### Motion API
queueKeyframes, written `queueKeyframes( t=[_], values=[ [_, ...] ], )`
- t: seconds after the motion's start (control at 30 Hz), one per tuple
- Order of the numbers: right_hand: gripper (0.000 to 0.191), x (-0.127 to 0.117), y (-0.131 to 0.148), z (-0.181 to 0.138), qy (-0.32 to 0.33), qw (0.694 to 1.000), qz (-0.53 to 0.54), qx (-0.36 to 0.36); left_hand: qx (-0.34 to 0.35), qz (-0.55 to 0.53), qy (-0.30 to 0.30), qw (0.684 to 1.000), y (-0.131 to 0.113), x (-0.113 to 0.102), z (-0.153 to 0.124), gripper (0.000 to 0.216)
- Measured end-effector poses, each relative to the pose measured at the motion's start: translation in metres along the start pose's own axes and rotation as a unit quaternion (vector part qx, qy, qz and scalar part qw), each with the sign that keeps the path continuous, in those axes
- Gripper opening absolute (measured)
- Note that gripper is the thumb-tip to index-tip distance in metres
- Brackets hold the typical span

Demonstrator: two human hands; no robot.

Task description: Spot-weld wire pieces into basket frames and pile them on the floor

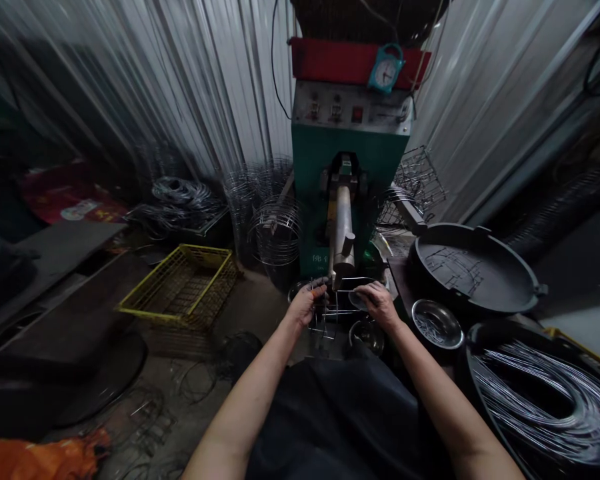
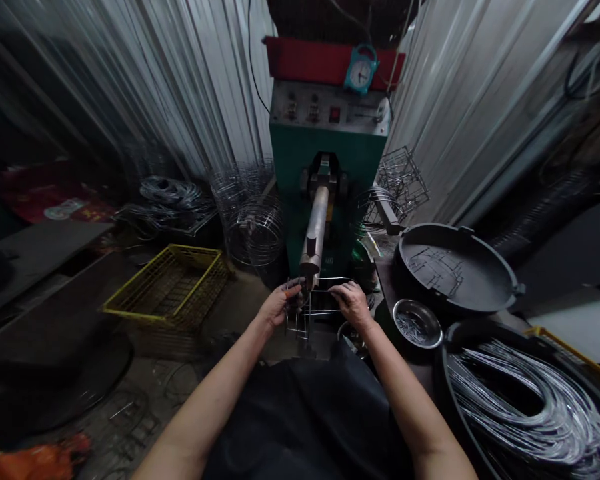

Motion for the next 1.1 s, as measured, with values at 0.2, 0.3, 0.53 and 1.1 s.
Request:
queueKeyframes(
  t=[0.2, 0.3, 0.53, 1.1],
  values=[
    [0.014, 0.000, 0.001, 0.000, 0.000, 1.000, 0.007, 0.001, -0.011, 0.002, -0.004, 1.000, 0.001, 0.000, 0.001, 0.039],
    [0.014, 0.000, -0.001, -0.001, 0.000, 1.000, 0.012, 0.008, -0.011, 0.012, -0.011, 1.000, 0.000, -0.001, 0.001, 0.038],
    [0.015, 0.003, -0.006, -0.002, -0.001, 1.000, 0.020, 0.008, 0.000, 0.015, 0.013, 1.000, -0.002, 0.001, 0.002, 0.039],
    [0.057, -0.039, -0.018, -0.109, 0.048, 0.965, 0.166, 0.199, 0.057, -0.026, 0.106, 0.992, 0.013, -0.040, -0.099, 0.051]
  ],
)
Point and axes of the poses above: each hand's wrist, its own z-axis towards the middle knuckle, its own x-axis out of the palm, y = z × x, the point moved 10 cm from there along z, towards the middle knuckle, and after that the axes turned 12 degrees about x, right-handed, at the moved point
